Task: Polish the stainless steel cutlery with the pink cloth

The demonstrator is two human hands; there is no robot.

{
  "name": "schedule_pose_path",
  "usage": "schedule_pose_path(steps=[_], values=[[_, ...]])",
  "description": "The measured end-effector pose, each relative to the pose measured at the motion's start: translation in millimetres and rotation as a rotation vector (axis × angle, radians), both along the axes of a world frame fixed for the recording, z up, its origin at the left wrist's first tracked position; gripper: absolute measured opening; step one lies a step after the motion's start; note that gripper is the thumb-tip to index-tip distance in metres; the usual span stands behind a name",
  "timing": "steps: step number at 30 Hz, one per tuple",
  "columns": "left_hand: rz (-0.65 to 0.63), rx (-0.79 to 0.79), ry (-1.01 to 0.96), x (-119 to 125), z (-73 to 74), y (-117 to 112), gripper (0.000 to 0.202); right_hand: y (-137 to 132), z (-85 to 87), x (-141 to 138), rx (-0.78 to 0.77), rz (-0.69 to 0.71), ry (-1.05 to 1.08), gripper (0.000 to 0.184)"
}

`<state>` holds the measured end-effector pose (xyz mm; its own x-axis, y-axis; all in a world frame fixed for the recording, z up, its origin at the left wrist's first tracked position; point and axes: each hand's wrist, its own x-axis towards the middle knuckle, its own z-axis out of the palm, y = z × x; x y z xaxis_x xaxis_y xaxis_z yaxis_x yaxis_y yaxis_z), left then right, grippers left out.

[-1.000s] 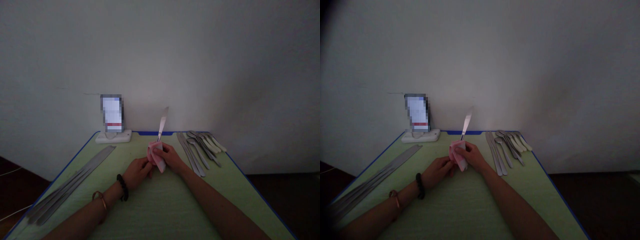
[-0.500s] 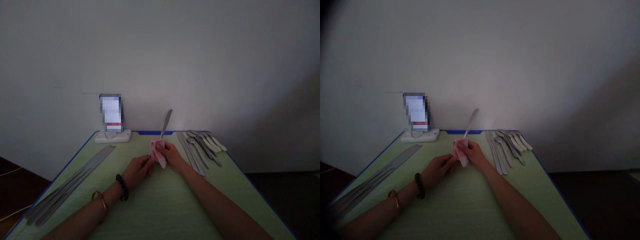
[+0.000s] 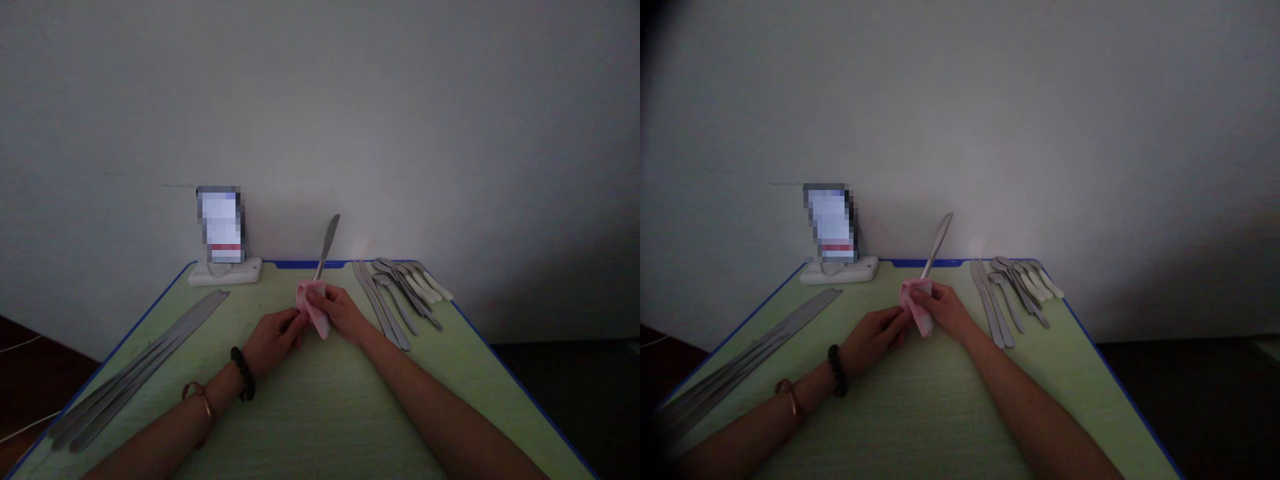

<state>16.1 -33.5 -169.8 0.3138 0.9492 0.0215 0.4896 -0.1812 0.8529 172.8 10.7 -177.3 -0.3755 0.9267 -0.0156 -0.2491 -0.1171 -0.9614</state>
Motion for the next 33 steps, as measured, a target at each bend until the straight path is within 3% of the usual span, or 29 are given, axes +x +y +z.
schedule_pose_path(steps=[15, 21, 33], values=[[-0.029, 0.010, 0.013, 0.2, 2.1, -1.2, 0.045, 3.5, -4.9, -0.3, -0.048, 0.021, 0.038, 0.037], [-0.062, 0.006, 0.032, -0.5, 1.8, -0.5, 0.041, 2.7, -2.4, -2.0, -0.061, -0.031, 0.129, 0.036], [-0.065, -0.020, -0.015, -0.6, -0.4, -0.3, 0.040, 4.5, -5.2, -1.4, -0.003, -0.096, -0.003, 0.038]])
